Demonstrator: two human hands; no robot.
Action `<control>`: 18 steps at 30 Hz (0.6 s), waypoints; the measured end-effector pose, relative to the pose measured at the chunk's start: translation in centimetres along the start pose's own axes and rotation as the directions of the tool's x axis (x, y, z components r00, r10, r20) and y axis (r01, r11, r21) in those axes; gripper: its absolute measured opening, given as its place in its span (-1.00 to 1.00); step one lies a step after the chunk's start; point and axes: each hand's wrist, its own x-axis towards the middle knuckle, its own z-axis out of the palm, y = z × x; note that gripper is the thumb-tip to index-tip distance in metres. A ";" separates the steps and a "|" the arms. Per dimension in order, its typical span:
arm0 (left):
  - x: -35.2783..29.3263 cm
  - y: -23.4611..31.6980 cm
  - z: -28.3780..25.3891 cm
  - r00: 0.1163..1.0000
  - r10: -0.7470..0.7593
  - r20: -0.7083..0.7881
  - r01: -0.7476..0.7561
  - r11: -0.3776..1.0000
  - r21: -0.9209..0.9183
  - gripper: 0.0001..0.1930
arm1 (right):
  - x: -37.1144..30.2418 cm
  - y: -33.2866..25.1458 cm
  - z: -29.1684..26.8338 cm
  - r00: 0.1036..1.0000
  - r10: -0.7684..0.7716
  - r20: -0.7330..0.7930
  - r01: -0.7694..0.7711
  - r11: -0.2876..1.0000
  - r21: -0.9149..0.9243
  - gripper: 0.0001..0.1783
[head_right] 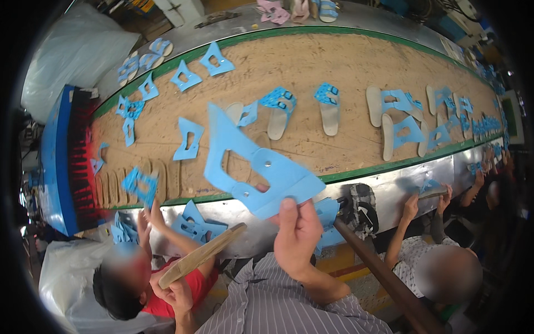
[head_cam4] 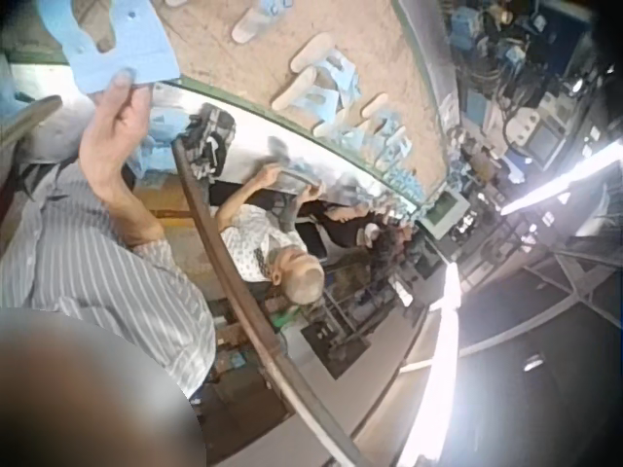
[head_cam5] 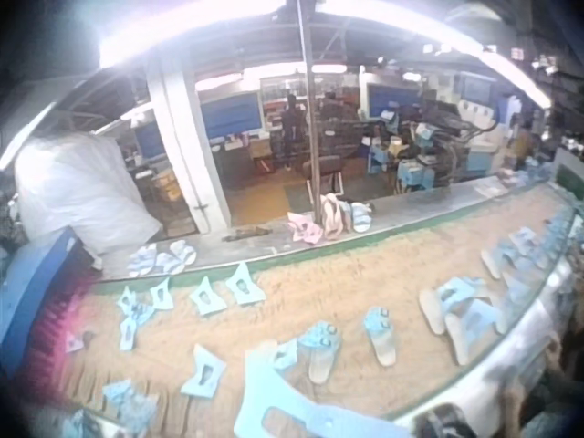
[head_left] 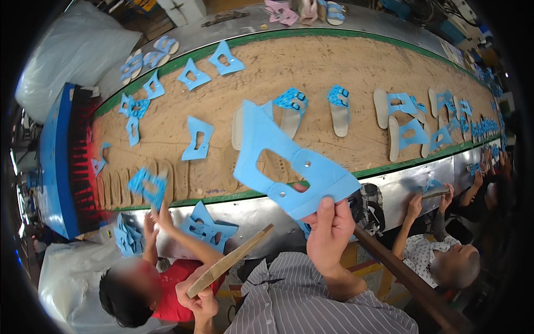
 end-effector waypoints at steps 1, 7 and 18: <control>-0.6 0.3 -0.2 1.000 0.006 -0.002 -0.006 0.998 -0.065 -0.50 | -0.8 -0.3 0.5 0.996 0.015 0.086 -0.016 1.000 0.006 -0.61; -0.3 2.7 -0.7 0.994 0.110 -0.001 -0.110 0.985 -0.133 -0.49 | -4.6 -0.8 2.3 0.978 -0.019 0.209 0.046 0.991 -0.126 -0.55; 1.6 5.0 -0.8 0.955 0.273 0.117 -0.264 0.961 -0.084 -0.75 | -6.6 -0.2 1.9 0.968 -0.207 0.142 0.242 0.921 -0.304 -0.72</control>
